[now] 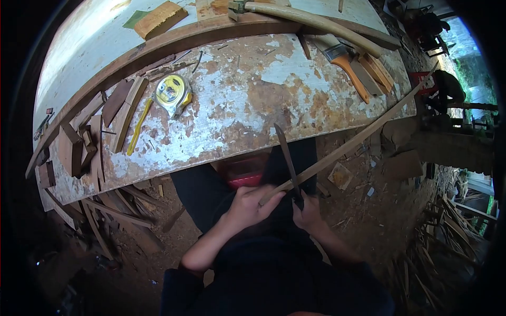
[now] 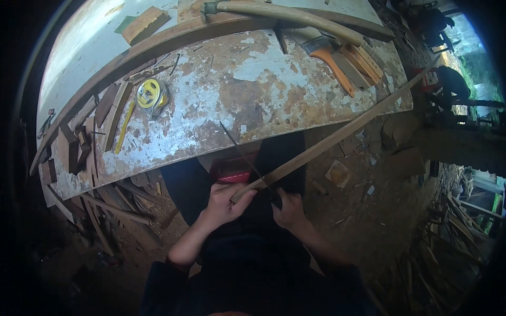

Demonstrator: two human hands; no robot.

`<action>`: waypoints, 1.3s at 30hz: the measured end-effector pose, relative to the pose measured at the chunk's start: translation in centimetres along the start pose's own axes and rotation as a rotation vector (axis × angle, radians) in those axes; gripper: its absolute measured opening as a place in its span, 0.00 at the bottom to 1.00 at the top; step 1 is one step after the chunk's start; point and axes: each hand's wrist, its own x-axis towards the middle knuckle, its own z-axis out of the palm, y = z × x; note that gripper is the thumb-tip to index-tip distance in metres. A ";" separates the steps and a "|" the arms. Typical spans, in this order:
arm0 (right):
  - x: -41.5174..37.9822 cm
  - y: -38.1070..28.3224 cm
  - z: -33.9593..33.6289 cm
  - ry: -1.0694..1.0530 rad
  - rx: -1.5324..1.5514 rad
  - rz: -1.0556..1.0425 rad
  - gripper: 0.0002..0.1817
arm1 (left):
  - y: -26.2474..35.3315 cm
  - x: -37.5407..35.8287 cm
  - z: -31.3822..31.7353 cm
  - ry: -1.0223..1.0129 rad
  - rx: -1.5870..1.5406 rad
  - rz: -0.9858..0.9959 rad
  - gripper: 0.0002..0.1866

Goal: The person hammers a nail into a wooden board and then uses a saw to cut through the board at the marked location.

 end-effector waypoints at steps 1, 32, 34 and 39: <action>0.4 0.5 0.0 0.000 0.001 -0.008 0.26 | 0.0 0.3 -0.2 -0.008 0.003 0.009 0.07; 0.4 3.7 0.5 -0.170 0.103 0.076 0.14 | -0.3 1.8 -0.4 -0.012 0.085 0.060 0.08; 4.6 0.4 -1.6 -0.146 0.134 0.075 0.14 | -0.6 1.2 0.0 -0.039 0.101 0.062 0.09; 2.4 2.3 0.0 -0.157 0.094 0.080 0.16 | -0.1 1.9 -1.0 -0.036 0.099 0.061 0.09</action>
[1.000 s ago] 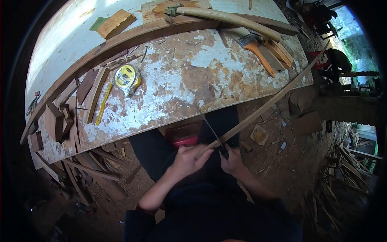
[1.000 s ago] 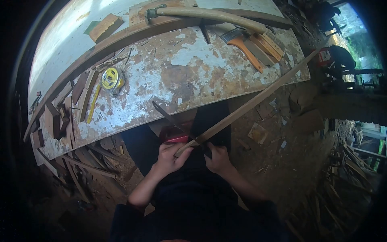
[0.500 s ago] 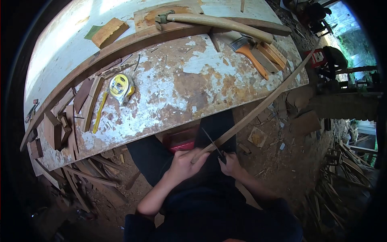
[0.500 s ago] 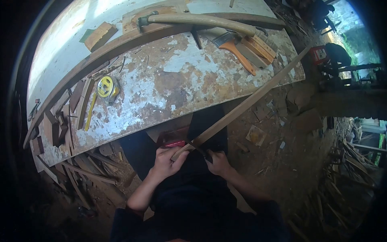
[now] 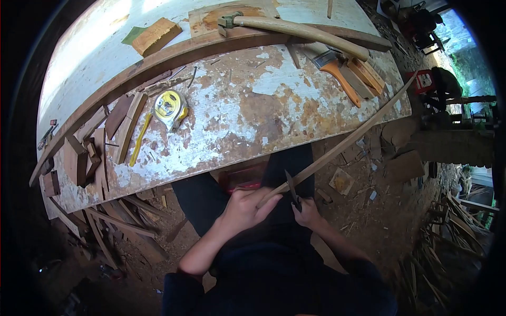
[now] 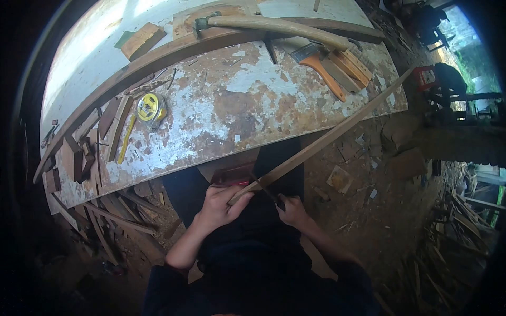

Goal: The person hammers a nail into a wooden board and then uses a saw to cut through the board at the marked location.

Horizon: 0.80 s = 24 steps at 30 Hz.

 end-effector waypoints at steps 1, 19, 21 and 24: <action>-0.1 0.4 0.1 0.011 0.001 -0.008 0.16 | 0.0 0.1 0.0 0.001 -0.003 -0.010 0.09; 0.7 1.1 -1.2 -0.030 -0.093 -0.064 0.17 | -1.1 0.8 -1.0 -0.033 0.162 0.166 0.10; 3.0 -1.7 -2.7 -0.024 -0.042 -0.016 0.19 | -1.3 0.4 -0.6 -0.032 0.163 0.161 0.10; 2.0 -0.4 -1.1 -0.034 -0.021 -0.026 0.19 | -0.2 1.2 -1.4 -0.053 0.195 0.183 0.11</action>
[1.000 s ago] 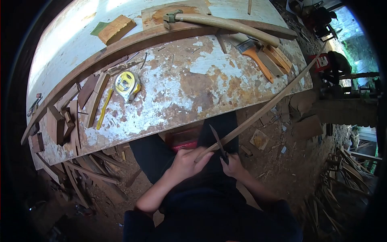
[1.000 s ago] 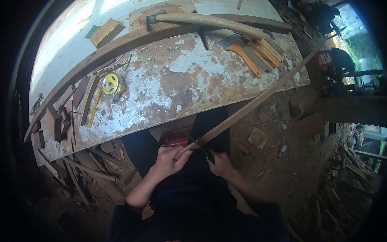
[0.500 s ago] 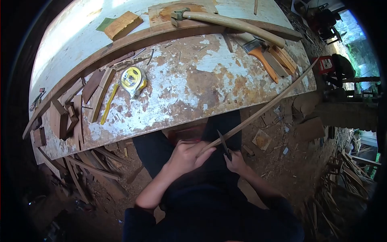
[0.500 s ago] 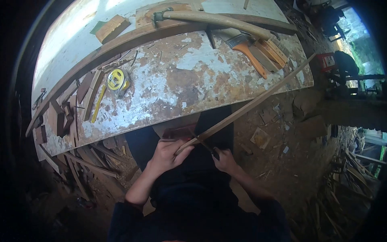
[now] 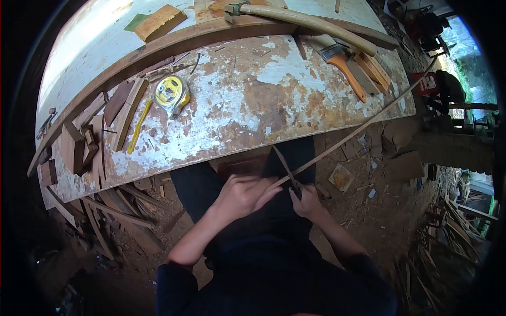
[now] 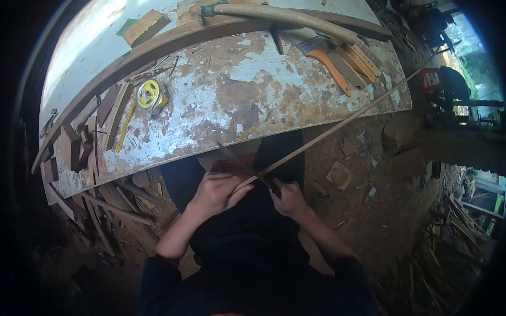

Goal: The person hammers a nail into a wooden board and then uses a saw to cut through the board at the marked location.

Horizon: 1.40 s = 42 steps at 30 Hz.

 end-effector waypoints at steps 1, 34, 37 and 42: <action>-0.5 1.2 1.2 0.003 -0.004 -0.025 0.19 | 0.0 0.1 -0.2 0.003 -0.003 -0.003 0.11; 2.3 -1.8 -1.9 -0.091 0.035 0.027 0.15 | -0.5 0.1 0.1 -0.041 0.260 0.116 0.13; 2.2 0.0 -0.5 -0.033 0.021 -0.029 0.15 | -0.9 0.1 0.2 -0.019 0.211 0.066 0.13; 3.2 -2.3 -1.5 0.065 0.038 -0.064 0.19 | -0.1 0.1 0.1 -0.037 0.035 0.002 0.10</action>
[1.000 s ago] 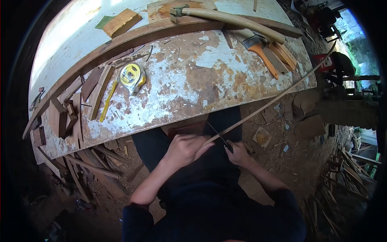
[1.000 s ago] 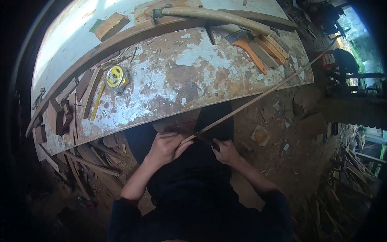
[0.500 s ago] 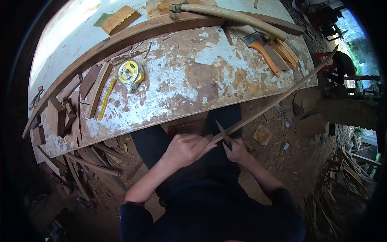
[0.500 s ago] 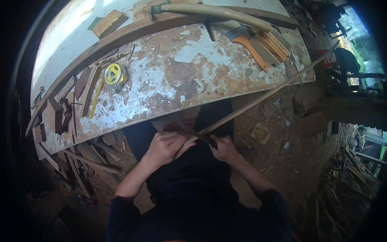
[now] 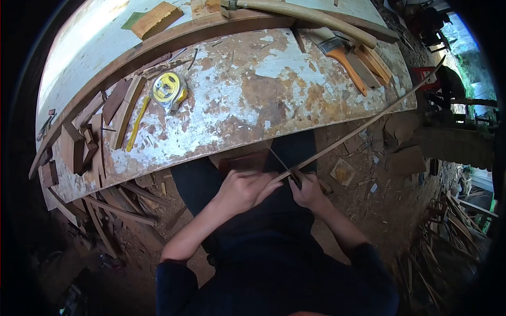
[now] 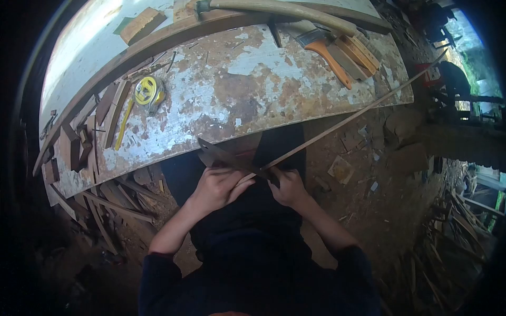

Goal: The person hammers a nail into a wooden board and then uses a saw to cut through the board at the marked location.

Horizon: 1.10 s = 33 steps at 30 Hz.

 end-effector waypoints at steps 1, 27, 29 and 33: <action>-0.3 1.7 0.9 0.004 -0.019 -0.017 0.19 | -0.1 0.3 -0.1 0.005 -0.051 -0.043 0.09; -1.2 1.9 2.1 -0.065 0.174 0.042 0.12 | 0.4 0.0 0.3 0.074 -0.303 -0.236 0.07; -0.5 0.4 1.0 -0.064 0.164 0.051 0.11 | 0.5 0.2 0.3 0.033 -0.250 -0.236 0.07; -0.6 0.4 1.1 -0.055 0.170 0.068 0.09 | 1.3 0.4 -0.7 0.045 -0.251 -0.216 0.07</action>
